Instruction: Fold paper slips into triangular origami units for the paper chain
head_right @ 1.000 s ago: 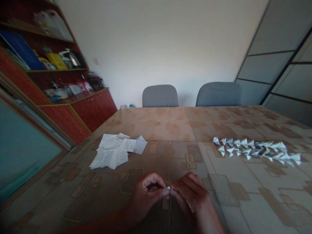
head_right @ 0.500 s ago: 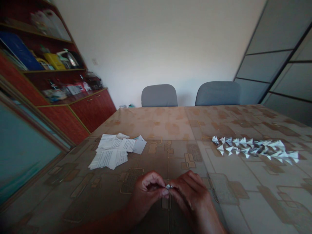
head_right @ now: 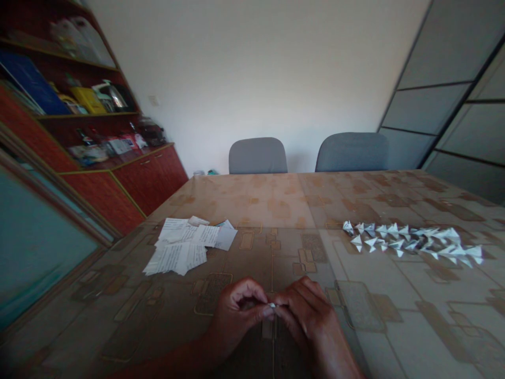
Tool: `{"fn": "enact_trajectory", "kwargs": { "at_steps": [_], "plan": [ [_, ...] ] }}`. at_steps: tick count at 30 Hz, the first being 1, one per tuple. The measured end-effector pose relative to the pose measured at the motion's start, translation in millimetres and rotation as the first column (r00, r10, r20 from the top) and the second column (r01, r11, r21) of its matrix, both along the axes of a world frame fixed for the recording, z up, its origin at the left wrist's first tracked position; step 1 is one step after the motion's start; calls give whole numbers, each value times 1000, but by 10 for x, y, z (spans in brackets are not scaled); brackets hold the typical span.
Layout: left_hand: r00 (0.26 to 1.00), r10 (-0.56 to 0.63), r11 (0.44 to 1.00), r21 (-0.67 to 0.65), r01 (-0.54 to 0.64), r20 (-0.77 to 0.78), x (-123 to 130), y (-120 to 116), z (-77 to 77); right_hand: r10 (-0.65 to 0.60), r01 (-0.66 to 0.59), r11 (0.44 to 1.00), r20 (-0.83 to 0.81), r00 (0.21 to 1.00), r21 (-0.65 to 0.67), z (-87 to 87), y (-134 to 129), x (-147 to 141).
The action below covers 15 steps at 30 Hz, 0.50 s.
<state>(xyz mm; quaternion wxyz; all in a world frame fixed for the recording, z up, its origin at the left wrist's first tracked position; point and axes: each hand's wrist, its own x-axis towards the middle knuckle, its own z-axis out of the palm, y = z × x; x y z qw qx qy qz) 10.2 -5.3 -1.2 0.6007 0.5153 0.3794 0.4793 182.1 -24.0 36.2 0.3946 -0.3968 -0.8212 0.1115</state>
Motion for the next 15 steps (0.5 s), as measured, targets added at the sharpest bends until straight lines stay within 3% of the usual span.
{"fn": "enact_trajectory", "kwargs": {
  "at_steps": [5, 15],
  "plan": [
    [1000, 12, 1000, 2, -12, -16, -4, 9, -24, -35, 35, 999, -20, 999, 14, 41, 4, -10],
    [1000, 25, 1000, 2, -25, 7, 2, 22, -47, -57, 55, 998, -54, 997, -40, -54, 16, 65]
  ]
}}
